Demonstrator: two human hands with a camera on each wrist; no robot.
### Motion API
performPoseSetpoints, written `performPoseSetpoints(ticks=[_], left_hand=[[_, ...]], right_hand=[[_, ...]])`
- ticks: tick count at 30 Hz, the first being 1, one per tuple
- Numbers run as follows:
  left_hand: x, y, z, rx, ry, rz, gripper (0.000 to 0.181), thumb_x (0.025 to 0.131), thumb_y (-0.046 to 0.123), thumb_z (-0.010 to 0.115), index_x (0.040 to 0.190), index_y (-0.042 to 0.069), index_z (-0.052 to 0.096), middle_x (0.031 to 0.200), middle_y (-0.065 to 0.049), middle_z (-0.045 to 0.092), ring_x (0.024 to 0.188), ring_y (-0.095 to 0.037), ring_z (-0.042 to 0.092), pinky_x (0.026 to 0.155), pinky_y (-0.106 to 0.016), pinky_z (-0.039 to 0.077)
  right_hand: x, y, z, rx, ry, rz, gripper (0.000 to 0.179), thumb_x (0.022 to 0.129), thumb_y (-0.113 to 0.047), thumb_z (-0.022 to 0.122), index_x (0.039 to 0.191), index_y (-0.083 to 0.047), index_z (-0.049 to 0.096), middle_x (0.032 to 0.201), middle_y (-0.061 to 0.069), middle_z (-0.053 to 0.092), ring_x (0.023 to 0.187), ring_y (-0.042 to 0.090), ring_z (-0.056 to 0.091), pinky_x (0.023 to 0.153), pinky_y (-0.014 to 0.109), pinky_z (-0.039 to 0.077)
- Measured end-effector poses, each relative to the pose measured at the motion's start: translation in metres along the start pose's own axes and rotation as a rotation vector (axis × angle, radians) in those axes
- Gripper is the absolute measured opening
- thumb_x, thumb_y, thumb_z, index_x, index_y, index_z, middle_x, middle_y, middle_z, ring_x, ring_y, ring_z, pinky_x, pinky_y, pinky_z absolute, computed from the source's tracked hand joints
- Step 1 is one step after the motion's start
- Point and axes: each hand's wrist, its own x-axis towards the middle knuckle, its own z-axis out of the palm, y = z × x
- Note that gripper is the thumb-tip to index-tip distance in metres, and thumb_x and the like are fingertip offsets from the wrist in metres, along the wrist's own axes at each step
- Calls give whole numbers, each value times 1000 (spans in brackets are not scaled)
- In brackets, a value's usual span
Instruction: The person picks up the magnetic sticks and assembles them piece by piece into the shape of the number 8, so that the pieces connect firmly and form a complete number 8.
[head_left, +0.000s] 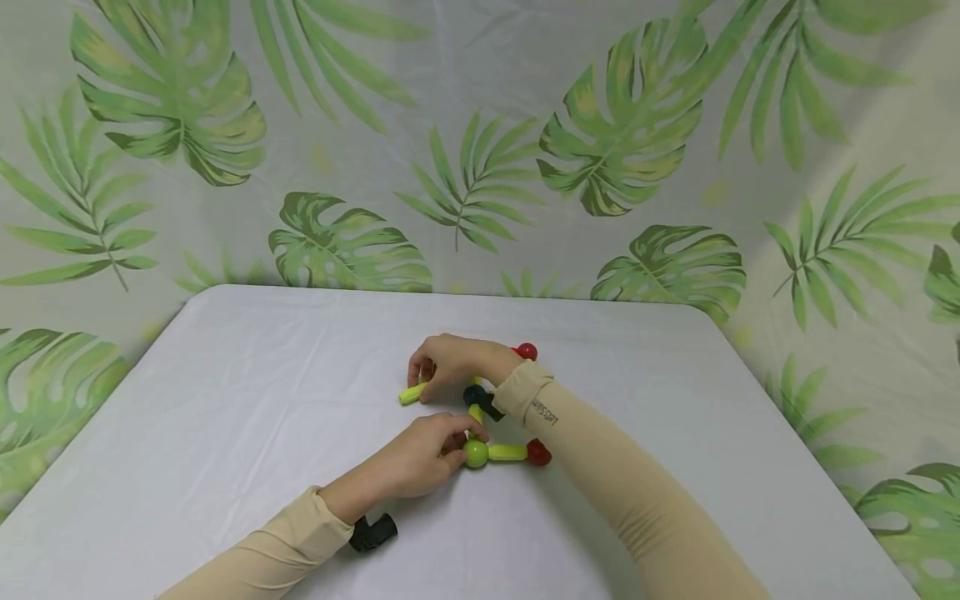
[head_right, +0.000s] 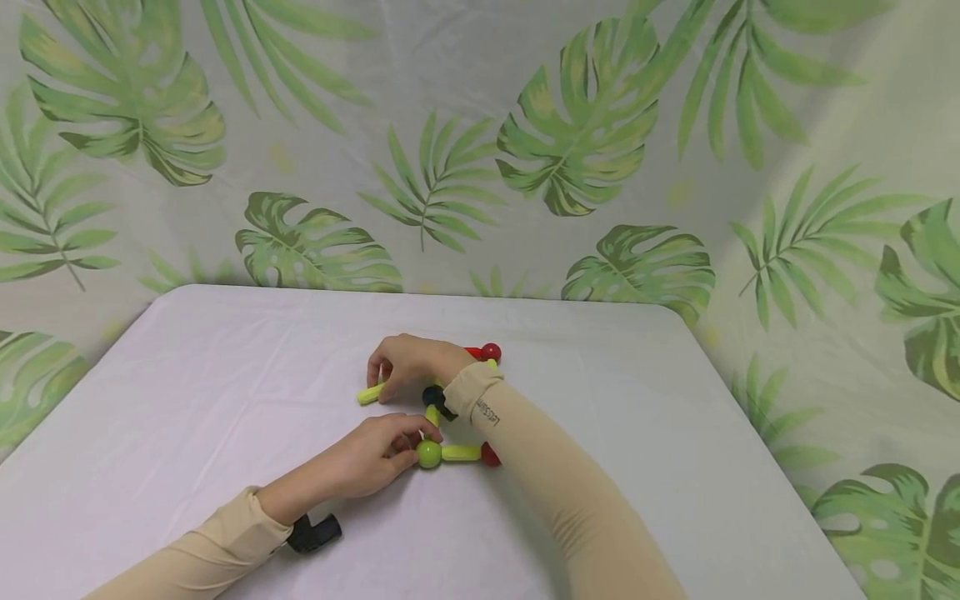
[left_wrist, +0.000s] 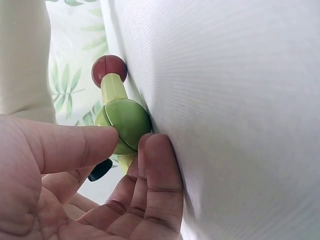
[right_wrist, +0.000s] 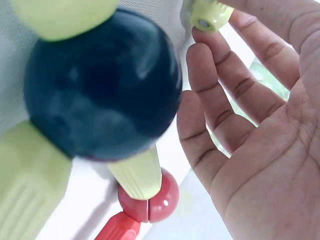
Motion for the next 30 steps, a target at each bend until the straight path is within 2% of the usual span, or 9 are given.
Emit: performPoseSetpoints(ticks=[5, 13, 20, 30], left_hand=[[0, -1, 1, 2, -1, -1, 27, 101, -1, 63, 123, 11, 72, 98, -2, 69, 86, -11, 61, 81, -29, 50], [0, 1, 0, -19, -8, -9, 27, 99, -3, 65, 121, 11, 72, 95, -2, 67, 81, -11, 61, 77, -28, 50], [1, 2, 0, -28, -19, -44, 28, 100, -3, 64, 122, 12, 72, 98, -3, 68, 85, -13, 62, 79, -31, 50], [1, -1, 0, -37, -21, -62, 29, 100, -2, 64, 123, 14, 73, 101, -3, 69, 87, -14, 62, 79, -33, 51]], right_hand=[[-8, 4, -1, 3, 2, -5, 13, 95, -15, 82, 106, -13, 76, 90, -1, 68, 81, 10, 56, 73, 20, 46], [-26, 14, -7, 3, 52, -6, 12, 96, -17, 80, 106, -16, 75, 92, 0, 69, 79, 11, 59, 71, 22, 49], [-40, 21, -13, 17, 85, 16, 14, 97, -22, 79, 109, -18, 74, 96, 0, 69, 87, 14, 62, 77, 24, 50], [-61, 30, -18, 47, 135, -3, 14, 99, -21, 78, 109, -14, 72, 90, 0, 68, 81, 12, 60, 77, 25, 50]])
